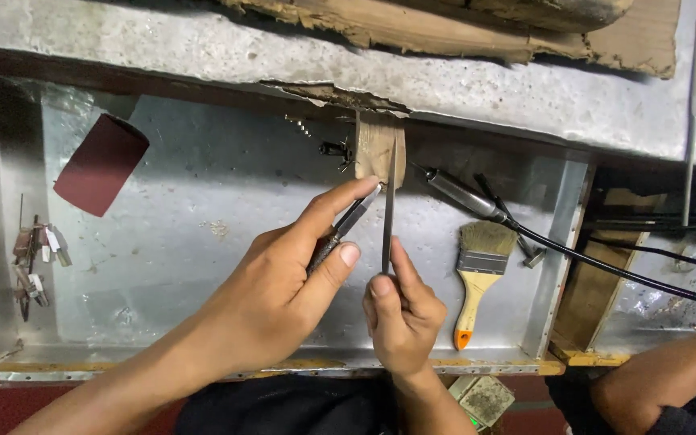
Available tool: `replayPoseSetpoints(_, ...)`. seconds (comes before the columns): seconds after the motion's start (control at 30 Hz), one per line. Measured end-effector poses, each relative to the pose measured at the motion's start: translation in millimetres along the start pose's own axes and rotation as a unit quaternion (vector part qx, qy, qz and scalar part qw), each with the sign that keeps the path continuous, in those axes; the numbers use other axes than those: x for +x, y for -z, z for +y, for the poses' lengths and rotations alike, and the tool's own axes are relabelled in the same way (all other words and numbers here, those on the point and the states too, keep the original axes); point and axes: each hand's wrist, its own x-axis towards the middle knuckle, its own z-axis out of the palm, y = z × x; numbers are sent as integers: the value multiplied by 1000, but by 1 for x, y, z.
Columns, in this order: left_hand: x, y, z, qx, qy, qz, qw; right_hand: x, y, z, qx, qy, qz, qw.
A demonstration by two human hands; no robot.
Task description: Using a rotary tool, pliers, and a file to shape and refine a small metal jewelry component at a workshop bench.
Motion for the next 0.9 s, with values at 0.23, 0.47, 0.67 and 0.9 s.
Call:
replayPoseSetpoints(0.23,0,-1,-9,-5,-84,10,996,-9,1,-6,-128,27,7,991)
replayPoseSetpoints(0.47,1,-2,-8,-15,-104,26,994,-10,-3,-5,-99,43,-3,994)
replayPoseSetpoints(0.67,0,0,-3,3,-55,8,998,9,21,-9,-112,32,-36,993)
replayPoseSetpoints(0.9,0,2,1,14,3,-6,1000,28,23,-14,-173,69,-56,981)
